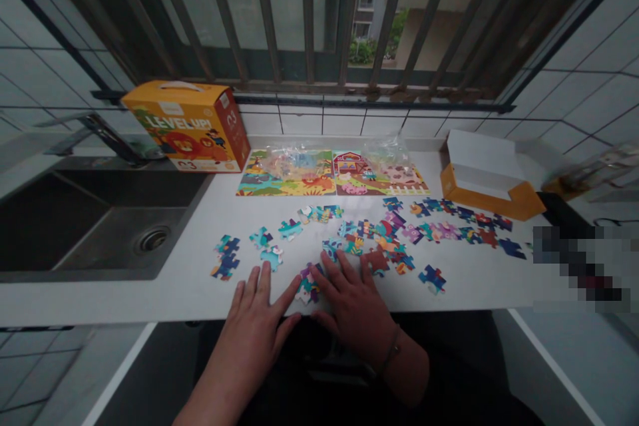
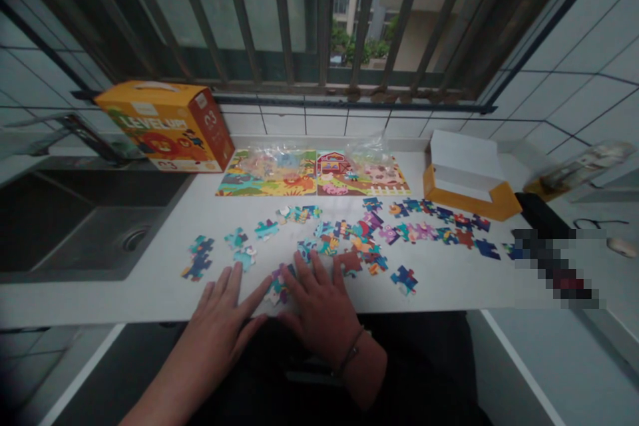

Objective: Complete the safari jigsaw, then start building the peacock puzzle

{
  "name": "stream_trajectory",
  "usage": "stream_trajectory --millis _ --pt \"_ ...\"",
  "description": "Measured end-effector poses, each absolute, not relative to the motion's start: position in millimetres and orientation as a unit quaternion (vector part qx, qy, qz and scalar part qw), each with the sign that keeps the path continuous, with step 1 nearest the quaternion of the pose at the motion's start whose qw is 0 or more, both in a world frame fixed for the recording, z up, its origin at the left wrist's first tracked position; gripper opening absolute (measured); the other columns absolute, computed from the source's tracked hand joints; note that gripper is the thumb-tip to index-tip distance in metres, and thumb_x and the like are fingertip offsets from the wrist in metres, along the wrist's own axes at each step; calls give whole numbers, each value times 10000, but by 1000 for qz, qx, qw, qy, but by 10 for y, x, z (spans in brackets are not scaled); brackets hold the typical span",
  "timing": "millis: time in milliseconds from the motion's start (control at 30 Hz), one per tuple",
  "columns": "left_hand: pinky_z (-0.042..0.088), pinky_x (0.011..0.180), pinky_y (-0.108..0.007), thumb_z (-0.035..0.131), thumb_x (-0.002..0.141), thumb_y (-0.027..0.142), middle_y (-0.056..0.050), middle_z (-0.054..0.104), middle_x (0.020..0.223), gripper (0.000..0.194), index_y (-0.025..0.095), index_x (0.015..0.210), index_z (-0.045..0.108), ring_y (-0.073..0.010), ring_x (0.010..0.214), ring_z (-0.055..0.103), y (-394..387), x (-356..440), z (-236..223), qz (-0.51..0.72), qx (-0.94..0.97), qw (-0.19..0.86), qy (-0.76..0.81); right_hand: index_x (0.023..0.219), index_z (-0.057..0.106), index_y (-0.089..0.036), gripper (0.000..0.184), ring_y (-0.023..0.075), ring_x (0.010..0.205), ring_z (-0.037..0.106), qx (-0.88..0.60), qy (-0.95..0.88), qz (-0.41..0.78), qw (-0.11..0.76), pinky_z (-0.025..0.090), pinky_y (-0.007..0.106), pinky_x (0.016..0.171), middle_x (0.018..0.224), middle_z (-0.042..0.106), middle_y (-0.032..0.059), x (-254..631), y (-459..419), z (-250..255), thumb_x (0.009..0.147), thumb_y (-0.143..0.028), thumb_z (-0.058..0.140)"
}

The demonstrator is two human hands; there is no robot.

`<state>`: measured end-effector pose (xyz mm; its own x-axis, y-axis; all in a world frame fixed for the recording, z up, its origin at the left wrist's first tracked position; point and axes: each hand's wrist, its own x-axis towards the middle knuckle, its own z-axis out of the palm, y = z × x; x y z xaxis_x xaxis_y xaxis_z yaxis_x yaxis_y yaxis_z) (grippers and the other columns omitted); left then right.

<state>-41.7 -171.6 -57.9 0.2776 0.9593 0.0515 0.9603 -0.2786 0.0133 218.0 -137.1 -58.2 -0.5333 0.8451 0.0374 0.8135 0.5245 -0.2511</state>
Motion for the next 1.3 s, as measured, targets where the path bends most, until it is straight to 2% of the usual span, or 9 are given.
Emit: stream_trajectory --millis 167,333,500,600,800,967,1133,1233,1300 --pt "429 1256 -727 588 1082 551 -171 341 1841 656 382 1709 502 -512 1669 349 -1569 -304 -503 -31 -790 17 -612 1803 239 -430 805 434 1738 161 -473 -870 114 79 118 798 1341 1897 196 31 2175 -1370 -572 1098 -692 528" --pt "251 1336 -778 452 1144 465 -162 314 1847 644 243 1749 433 -445 1718 265 -1155 -24 -359 -24 -796 7 -605 1800 246 -434 812 422 1731 211 -476 -869 107 82 133 797 1338 1896 192 58 2204 -1404 -634 1092 -685 554" --pt "226 1325 -803 416 1162 484 -128 246 1872 613 310 1750 426 -427 1729 244 -631 248 -302 -26 -815 -20 -579 1804 241 -420 825 418 1720 250 -474 -872 86 85 113 784 1353 1887 222 68 2230 -1486 -722 1091 -640 592" --pt "202 1323 -820 414 1160 497 -124 282 1859 618 328 1754 414 -415 1723 270 -427 305 -320 -27 -809 -38 -586 1802 231 -438 824 429 1710 275 -480 -870 78 83 104 803 1347 1885 229 65 2246 -1524 -751 1091 -615 607" --pt "221 1295 -842 413 1148 571 -191 289 1849 662 307 1755 425 -489 1705 274 -377 150 -364 -18 -768 -13 -641 1804 172 -472 809 422 1730 223 -500 -856 96 88 123 821 1335 1897 180 54 2247 -1582 -750 1112 -641 554" --pt "246 1284 -841 406 1148 569 -241 292 1837 685 245 1751 438 -544 1685 278 -380 95 -305 -11 -746 -7 -666 1794 234 -471 795 421 1740 185 -506 -848 126 97 101 838 1328 1898 175 63 2177 -1530 -669 1098 -687 553" --pt "195 1308 -853 277 1175 386 -121 335 1844 605 237 1740 435 -414 1718 285 -420 239 -230 -57 -806 -74 -585 1756 382 -371 751 410 1751 148 -455 -867 182 87 61 840 1331 1881 242 104 2114 -1292 -424 1099 -701 533" --pt "152 1336 -829 269 1165 336 -144 415 1804 599 193 1708 475 -372 1700 345 -554 237 -232 -102 -817 -89 -560 1726 445 -295 718 390 1750 168 -434 -874 195 94 25 826 1339 1845 333 142 2071 -1121 -313 1125 -688 469" --pt "167 1340 -817 284 1159 338 -170 481 1763 594 170 1685 503 -365 1672 405 -686 162 -271 -125 -811 -93 -564 1707 475 -277 702 390 1750 167 -439 -872 190 100 -11 826 1336 1847 326 145 2029 -1026 -291 1129 -675 466"
